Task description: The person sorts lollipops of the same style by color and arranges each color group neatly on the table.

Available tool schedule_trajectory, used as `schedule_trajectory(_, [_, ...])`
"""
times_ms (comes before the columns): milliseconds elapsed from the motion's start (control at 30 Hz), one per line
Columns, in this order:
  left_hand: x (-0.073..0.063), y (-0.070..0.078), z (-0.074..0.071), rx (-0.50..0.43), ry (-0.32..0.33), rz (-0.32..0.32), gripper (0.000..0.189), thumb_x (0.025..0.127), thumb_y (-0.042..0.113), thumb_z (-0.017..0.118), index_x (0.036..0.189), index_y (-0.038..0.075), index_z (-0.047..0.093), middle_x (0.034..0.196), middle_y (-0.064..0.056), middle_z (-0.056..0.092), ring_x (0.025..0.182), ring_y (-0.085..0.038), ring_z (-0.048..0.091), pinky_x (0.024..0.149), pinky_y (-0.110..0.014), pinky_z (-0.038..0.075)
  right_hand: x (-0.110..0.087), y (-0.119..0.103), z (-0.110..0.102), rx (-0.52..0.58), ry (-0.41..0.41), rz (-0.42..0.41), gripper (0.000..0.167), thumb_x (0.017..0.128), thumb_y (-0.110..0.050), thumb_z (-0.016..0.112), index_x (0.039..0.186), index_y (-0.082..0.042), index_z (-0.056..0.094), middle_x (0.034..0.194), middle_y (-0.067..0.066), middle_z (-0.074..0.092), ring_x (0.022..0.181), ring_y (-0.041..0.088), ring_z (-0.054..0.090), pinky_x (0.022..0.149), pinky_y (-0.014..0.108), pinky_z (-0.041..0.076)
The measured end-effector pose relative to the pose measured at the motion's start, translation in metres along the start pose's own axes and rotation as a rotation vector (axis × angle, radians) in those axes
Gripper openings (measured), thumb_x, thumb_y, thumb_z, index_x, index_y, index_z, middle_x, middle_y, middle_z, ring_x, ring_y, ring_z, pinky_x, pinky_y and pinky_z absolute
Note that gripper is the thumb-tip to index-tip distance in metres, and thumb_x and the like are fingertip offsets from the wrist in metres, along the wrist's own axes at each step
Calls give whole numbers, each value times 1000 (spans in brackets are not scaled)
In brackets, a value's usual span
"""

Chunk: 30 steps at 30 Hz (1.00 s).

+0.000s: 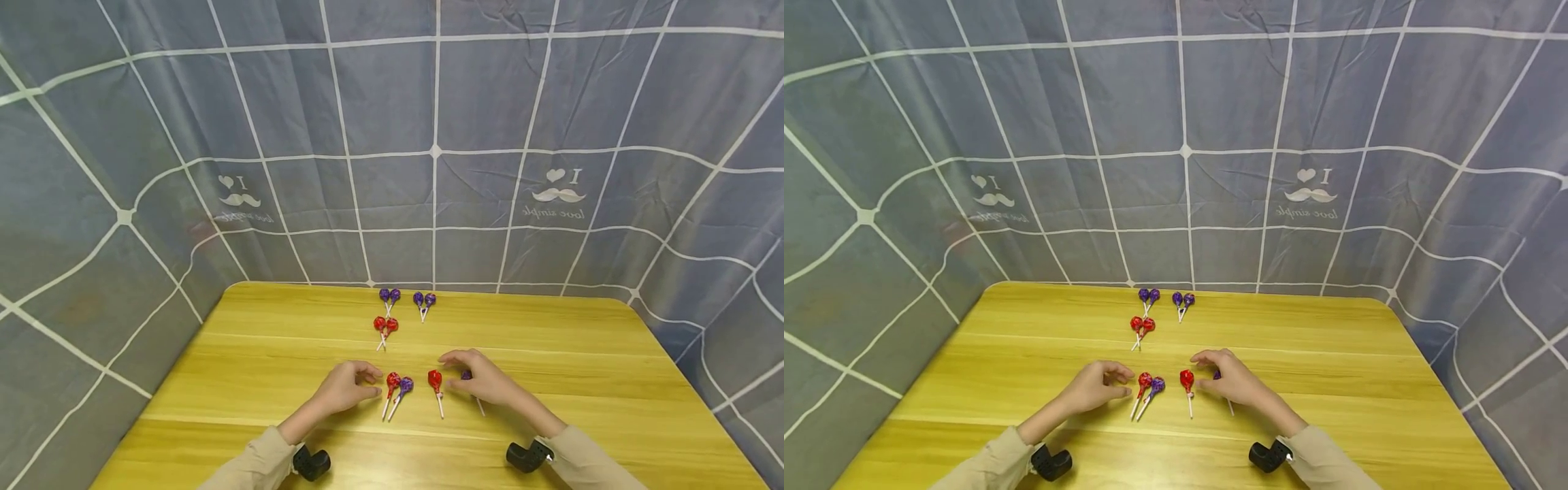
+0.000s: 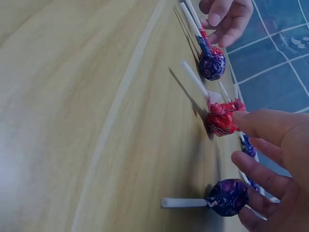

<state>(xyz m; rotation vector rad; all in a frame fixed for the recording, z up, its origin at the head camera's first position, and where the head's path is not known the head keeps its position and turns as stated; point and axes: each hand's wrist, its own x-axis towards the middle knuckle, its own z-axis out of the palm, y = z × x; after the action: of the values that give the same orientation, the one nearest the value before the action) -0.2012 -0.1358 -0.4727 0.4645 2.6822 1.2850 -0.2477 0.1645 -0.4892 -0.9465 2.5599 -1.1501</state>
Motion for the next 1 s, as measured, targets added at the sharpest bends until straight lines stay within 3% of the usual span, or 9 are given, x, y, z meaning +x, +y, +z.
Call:
schedule_trajectory(300, [11, 6, 5, 25, -76, 55, 37, 80, 14, 76, 113, 0, 66, 105, -13, 69, 93, -27, 63, 77, -32, 50, 7, -5, 3, 12, -28, 7, 45, 86, -18, 71, 126, 1, 58, 111, 10, 69, 105, 27, 63, 83, 28, 49])
schedule_trajectory(567, [17, 8, 10, 65, -94, 27, 37, 80, 13, 75, 114, 2, 65, 107, -10, 69, 99, -28, 62, 89, -47, 47, 13, -6, 7, -4, -39, 15, 42, 85, -16, 71, 122, 1, 61, 107, 8, 71, 101, 23, 65, 92, 35, 49])
schedule_trajectory(767, [22, 9, 11, 90, -80, 19, 34, 80, 12, 75, 112, 4, 67, 104, -9, 70, 98, -27, 63, 90, -49, 46, 15, -7, 7, -14, -35, 20, 38, 84, -13, 71, 119, 1, 64, 106, 8, 71, 99, 21, 66, 92, 35, 50])
schedule_trajectory(1000, [22, 10, 14, 128, -50, -6, 31, 80, 14, 76, 111, 11, 72, 116, -9, 70, 108, -31, 62, 91, -51, 46, 16, -5, 8, -15, -22, -16, 35, 82, -8, 72, 115, 2, 65, 105, 11, 72, 97, 23, 67, 89, 34, 52])
